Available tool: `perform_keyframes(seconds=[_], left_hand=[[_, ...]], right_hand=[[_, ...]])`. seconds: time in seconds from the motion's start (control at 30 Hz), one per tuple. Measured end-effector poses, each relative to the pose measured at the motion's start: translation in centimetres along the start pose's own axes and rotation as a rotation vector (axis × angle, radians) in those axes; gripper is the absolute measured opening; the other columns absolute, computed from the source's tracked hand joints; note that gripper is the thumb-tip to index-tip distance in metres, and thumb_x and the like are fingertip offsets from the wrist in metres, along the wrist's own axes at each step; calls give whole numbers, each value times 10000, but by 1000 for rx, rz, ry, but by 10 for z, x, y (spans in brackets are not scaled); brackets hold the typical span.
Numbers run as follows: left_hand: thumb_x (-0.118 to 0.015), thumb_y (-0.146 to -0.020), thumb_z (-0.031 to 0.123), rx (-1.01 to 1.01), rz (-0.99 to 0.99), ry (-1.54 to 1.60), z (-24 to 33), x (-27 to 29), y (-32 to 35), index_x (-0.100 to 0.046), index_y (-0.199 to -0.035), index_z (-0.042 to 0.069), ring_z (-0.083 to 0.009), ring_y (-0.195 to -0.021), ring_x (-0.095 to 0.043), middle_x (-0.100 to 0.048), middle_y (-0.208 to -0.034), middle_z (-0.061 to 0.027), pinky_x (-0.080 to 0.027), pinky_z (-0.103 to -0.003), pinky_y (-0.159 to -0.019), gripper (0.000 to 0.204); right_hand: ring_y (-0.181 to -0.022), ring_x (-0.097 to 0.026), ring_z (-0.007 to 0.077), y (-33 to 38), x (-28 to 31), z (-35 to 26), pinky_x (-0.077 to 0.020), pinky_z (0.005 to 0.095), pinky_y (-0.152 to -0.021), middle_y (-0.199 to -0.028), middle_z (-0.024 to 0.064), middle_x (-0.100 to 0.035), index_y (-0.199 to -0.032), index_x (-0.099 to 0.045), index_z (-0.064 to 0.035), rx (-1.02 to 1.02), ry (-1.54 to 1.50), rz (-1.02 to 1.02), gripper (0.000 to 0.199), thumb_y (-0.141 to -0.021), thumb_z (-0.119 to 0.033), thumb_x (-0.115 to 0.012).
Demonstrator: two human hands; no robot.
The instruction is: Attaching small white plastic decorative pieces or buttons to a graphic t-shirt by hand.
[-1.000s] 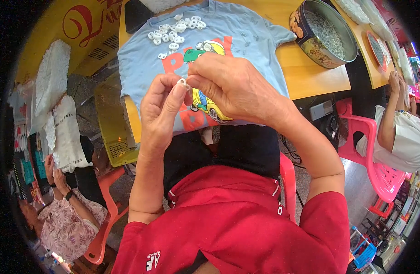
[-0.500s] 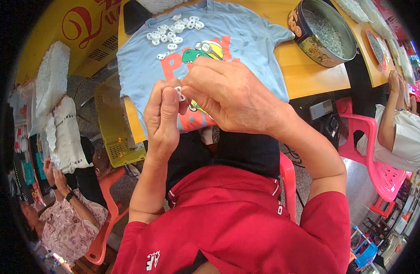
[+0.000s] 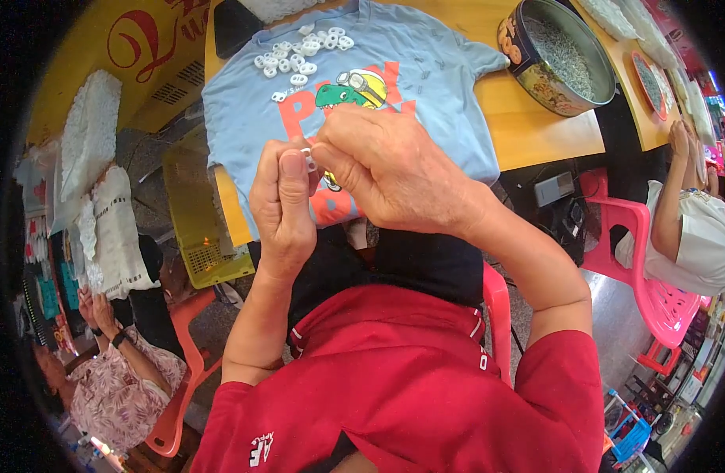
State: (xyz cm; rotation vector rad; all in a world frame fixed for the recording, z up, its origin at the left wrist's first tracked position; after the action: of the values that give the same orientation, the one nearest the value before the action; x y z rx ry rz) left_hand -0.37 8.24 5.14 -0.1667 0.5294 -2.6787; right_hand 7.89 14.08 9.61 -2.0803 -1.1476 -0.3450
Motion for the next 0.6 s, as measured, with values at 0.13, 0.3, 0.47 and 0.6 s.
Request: perform_keyframes(seconds=[0.13, 0.3, 0.47, 0.6], left_hand=[[-437, -1017, 131, 12, 18, 11, 1, -1, 1, -474, -892, -2, -116, -609, -429, -495, -727, -42, -392, -261, -564, 187], [-430, -1022, 141, 25, 41, 37, -1, -2, 3, -475, -890, 6, -96, -621, -424, -493, -739, -26, -400, -250, -575, 194], [-419, -1028, 144, 30, 70, 112, -5, -1, 5, -474, -890, 15, -72, -640, -412, -476, -757, -4, -395, -229, -578, 197], [-412, -1030, 141, 66, 80, 141, -8, -1, 7, -466, -887, 22, -61, -641, -400, -448, -756, 6, -382, -210, -572, 194]], right_hand=[[-666, -556, 312, 1, 2, -1, -437, 354, -590, -758, 136, -555, -855, -536, 21, -25, -26, 40, 61, -897, -18, -558], [-653, -546, 296, 1, 1, -1, -435, 347, -588, -749, 127, -547, -855, -540, 18, -38, -36, 60, 67, -899, -25, -567], [-662, -543, 291, 4, -1, -1, -433, 343, -592, -748, 125, -546, -859, -548, 13, -47, 1, 96, 60, -904, -24, -564], [-675, -545, 290, 4, -5, -4, -438, 347, -600, -756, 126, -547, -867, -548, 14, -28, -7, 118, 54, -903, -22, -568]])
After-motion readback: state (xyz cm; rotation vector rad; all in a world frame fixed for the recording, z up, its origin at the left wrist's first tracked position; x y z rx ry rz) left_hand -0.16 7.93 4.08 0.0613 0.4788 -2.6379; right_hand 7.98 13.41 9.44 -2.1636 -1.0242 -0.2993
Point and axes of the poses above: each hand's wrist, its own y-axis away from the middle knuckle, its own x-axis out of the back of the hand, z = x × y, the point moved 10 cm from there along -y, towards the middle knuckle
